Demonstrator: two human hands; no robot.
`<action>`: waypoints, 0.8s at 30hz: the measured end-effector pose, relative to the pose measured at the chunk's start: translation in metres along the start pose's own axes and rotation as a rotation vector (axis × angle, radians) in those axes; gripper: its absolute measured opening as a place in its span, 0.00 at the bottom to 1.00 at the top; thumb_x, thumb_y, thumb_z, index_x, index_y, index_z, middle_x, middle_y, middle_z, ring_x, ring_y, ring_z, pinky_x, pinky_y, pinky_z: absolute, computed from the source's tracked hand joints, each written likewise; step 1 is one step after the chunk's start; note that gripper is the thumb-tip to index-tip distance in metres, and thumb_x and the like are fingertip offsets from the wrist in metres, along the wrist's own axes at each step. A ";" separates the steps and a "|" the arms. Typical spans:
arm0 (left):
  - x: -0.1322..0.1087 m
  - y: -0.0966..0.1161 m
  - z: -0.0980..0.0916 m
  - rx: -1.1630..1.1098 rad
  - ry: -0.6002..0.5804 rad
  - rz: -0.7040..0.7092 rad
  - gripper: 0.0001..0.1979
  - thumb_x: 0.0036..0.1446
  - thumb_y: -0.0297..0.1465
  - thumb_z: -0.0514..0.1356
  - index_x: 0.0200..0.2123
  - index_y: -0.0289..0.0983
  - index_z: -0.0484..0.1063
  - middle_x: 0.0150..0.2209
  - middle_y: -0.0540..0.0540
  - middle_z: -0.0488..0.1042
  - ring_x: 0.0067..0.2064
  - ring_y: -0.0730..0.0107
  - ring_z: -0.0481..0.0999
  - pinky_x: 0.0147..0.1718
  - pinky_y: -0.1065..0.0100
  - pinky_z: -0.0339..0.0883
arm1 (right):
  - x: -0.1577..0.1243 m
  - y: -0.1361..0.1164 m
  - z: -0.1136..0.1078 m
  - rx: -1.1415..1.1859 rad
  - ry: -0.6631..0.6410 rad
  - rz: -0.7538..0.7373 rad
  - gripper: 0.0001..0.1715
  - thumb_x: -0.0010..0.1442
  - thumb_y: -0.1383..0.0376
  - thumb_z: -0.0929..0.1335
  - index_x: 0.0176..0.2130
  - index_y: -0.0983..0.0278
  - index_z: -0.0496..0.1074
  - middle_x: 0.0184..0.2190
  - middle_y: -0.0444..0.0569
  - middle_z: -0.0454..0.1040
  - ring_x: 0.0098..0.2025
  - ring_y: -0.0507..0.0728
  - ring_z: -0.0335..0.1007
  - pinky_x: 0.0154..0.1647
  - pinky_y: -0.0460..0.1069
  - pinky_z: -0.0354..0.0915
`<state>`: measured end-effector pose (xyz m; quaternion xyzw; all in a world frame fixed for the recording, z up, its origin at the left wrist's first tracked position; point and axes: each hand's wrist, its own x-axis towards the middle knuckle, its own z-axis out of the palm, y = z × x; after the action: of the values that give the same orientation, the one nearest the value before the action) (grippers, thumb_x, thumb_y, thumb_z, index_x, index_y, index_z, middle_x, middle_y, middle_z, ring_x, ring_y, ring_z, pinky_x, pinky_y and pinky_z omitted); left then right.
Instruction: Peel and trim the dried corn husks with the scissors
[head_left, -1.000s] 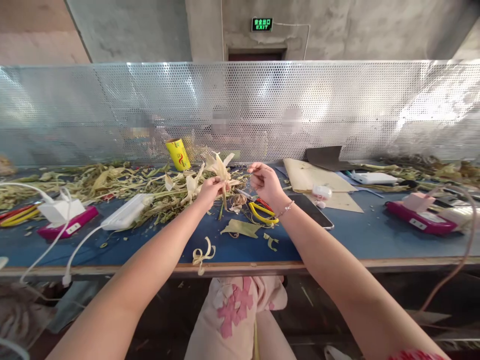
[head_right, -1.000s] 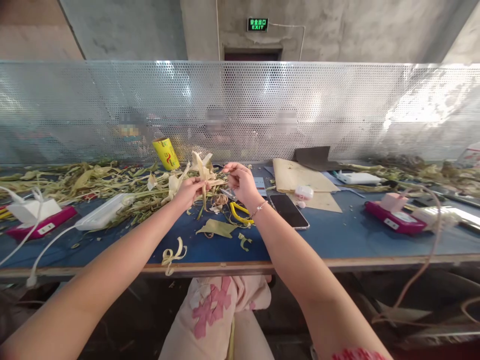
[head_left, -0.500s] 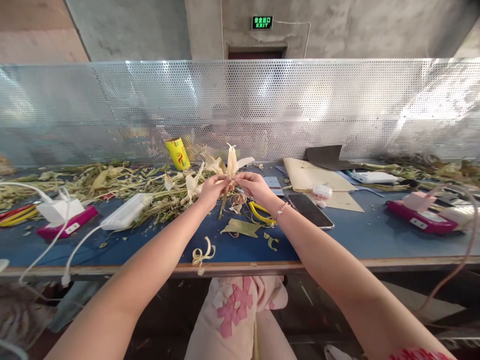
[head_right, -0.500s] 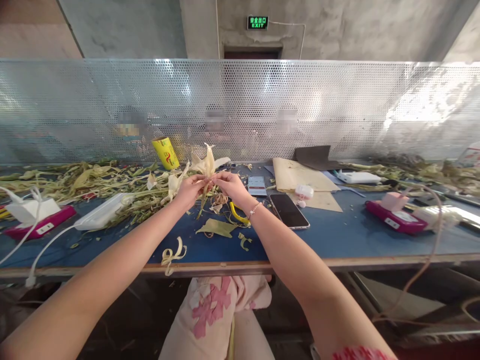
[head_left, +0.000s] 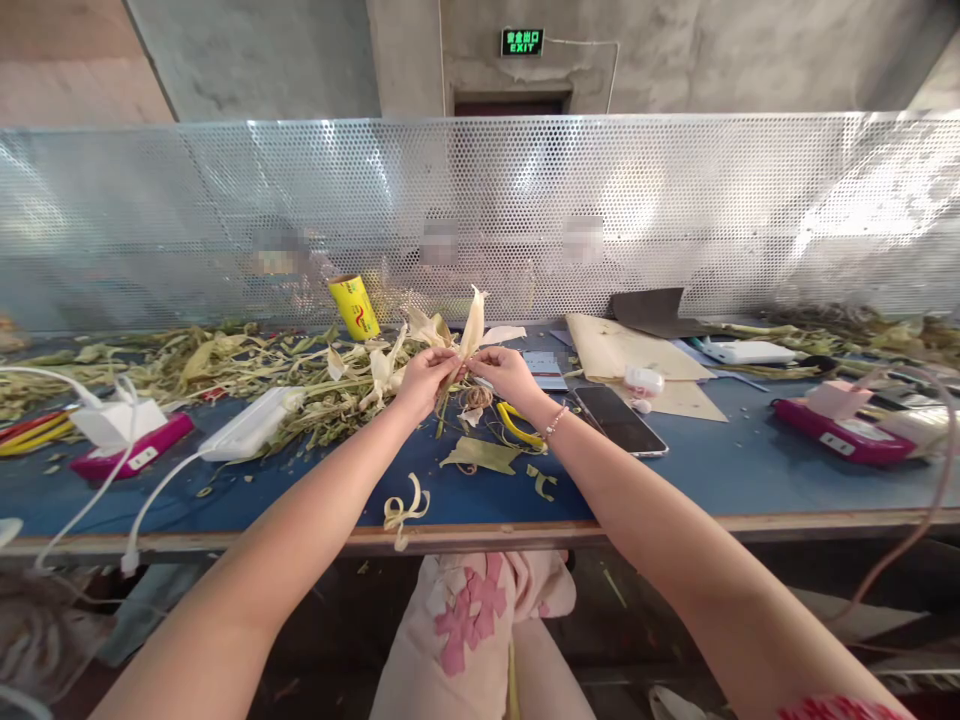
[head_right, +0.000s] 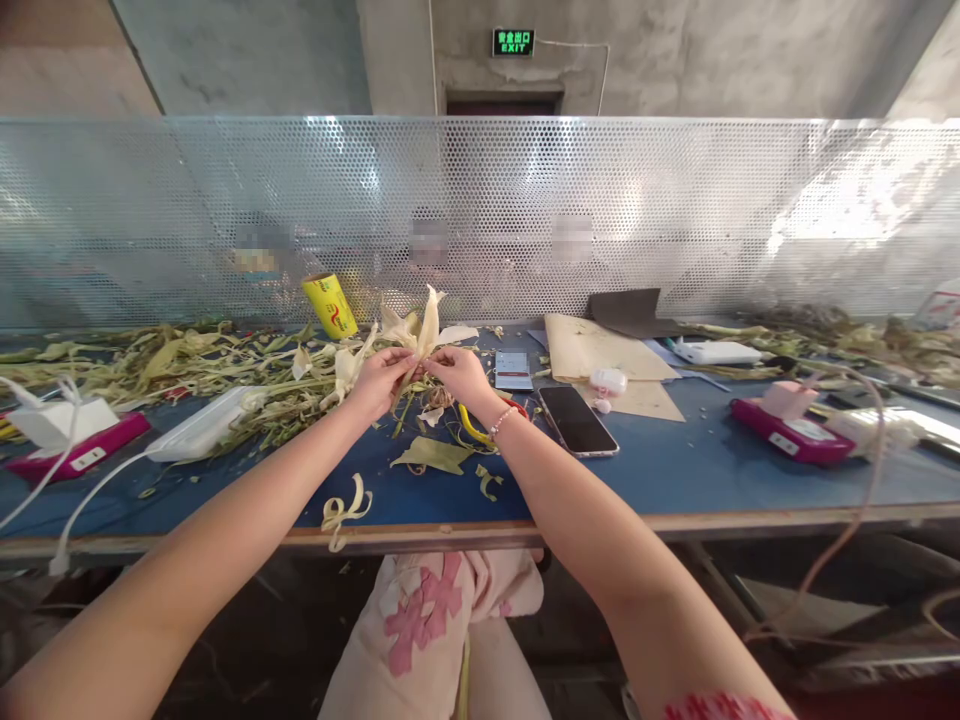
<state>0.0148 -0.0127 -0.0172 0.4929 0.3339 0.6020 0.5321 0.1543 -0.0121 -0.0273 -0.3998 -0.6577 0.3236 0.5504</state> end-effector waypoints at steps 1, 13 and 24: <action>0.000 0.000 0.000 0.003 -0.006 -0.002 0.16 0.32 0.30 0.70 0.25 0.33 0.68 0.20 0.51 0.73 0.23 0.75 0.73 0.29 0.70 0.69 | 0.000 0.000 0.000 -0.011 -0.007 -0.004 0.11 0.45 0.58 0.67 0.23 0.65 0.69 0.22 0.45 0.72 0.25 0.51 0.65 0.29 0.46 0.60; 0.005 -0.011 -0.004 0.123 -0.082 0.119 0.15 0.32 0.35 0.69 0.26 0.33 0.75 0.23 0.50 0.74 0.27 0.74 0.72 0.33 0.68 0.68 | -0.009 -0.018 -0.003 -0.334 -0.026 -0.069 0.08 0.48 0.63 0.64 0.22 0.65 0.68 0.20 0.42 0.68 0.24 0.49 0.59 0.28 0.45 0.56; 0.004 -0.013 -0.001 0.159 -0.010 0.158 0.10 0.40 0.34 0.64 0.27 0.34 0.76 0.27 0.48 0.75 0.30 0.73 0.72 0.33 0.70 0.67 | -0.013 -0.021 -0.002 -0.441 -0.030 -0.147 0.06 0.47 0.69 0.63 0.24 0.64 0.70 0.23 0.45 0.71 0.27 0.51 0.63 0.32 0.46 0.57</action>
<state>0.0182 -0.0055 -0.0288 0.5613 0.3380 0.6112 0.4439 0.1532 -0.0334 -0.0152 -0.4563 -0.7479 0.1370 0.4622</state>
